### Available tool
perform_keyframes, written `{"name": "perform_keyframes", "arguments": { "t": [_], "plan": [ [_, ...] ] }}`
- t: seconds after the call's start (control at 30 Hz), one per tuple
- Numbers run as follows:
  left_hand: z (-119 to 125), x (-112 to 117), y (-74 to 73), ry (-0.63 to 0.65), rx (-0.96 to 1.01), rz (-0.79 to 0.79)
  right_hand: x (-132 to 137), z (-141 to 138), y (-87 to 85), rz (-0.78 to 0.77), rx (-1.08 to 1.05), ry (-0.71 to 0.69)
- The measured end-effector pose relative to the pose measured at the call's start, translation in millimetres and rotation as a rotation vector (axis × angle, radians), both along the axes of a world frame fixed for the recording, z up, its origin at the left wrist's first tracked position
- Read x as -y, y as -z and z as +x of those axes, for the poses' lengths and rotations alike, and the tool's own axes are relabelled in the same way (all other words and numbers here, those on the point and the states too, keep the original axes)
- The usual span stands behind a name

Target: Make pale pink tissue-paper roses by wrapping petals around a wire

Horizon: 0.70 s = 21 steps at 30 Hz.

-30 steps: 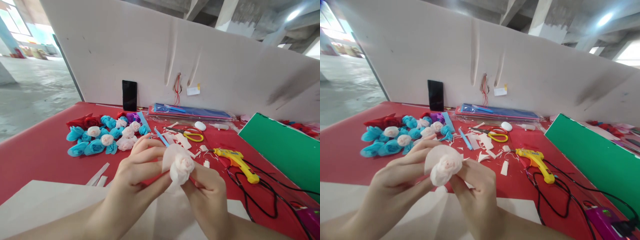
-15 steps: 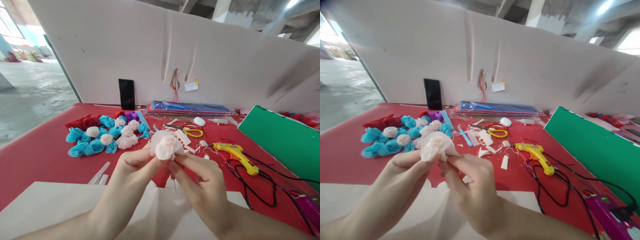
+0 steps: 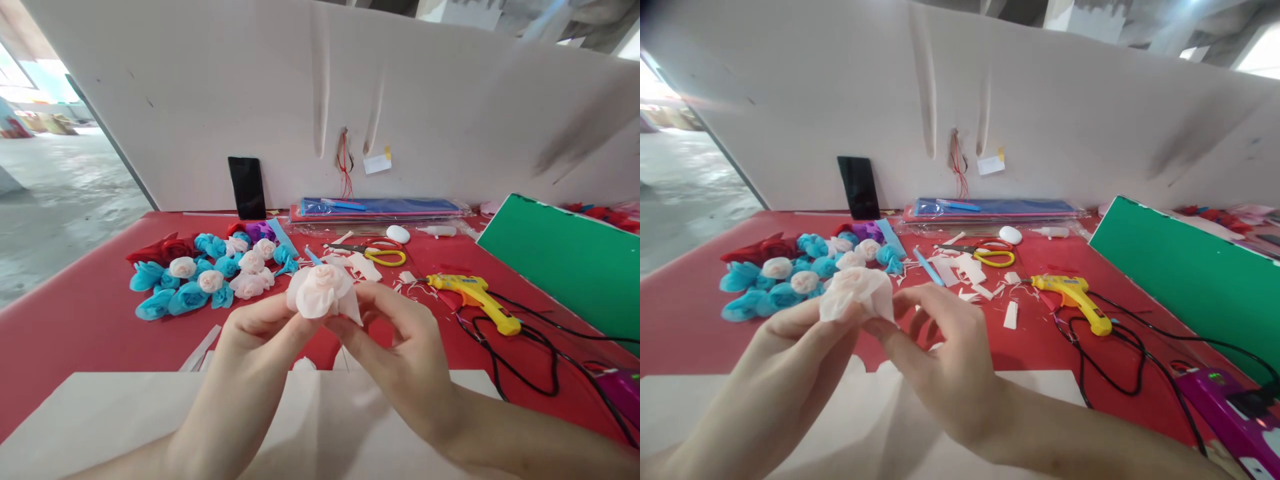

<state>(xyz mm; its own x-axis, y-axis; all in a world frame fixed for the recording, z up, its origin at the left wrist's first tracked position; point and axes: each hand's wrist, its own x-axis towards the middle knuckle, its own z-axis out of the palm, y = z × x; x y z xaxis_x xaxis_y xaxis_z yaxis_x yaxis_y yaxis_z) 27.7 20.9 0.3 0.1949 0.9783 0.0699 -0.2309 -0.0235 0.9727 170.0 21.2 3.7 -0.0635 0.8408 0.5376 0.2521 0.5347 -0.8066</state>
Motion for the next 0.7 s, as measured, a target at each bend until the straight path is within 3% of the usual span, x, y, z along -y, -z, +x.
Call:
{"name": "perform_keyframes", "arguments": {
  "t": [0.1,0.33,0.47,0.7],
  "plan": [
    [1,0,0.1,-0.028,-0.004,-0.011,0,1,0.3,0.055,0.028,0.014],
    [2,2,-0.4,-0.021,0.021,-0.022,2,4,7.9,0.361,0.212,0.041],
    [3,3,-0.4,-0.01,0.048,-0.019,4,4,9.8,0.307,0.205,0.002],
    [3,2,-0.7,0.052,0.128,-0.06,10,3,5.2,0.049,0.102,-0.127]
  ]
}}
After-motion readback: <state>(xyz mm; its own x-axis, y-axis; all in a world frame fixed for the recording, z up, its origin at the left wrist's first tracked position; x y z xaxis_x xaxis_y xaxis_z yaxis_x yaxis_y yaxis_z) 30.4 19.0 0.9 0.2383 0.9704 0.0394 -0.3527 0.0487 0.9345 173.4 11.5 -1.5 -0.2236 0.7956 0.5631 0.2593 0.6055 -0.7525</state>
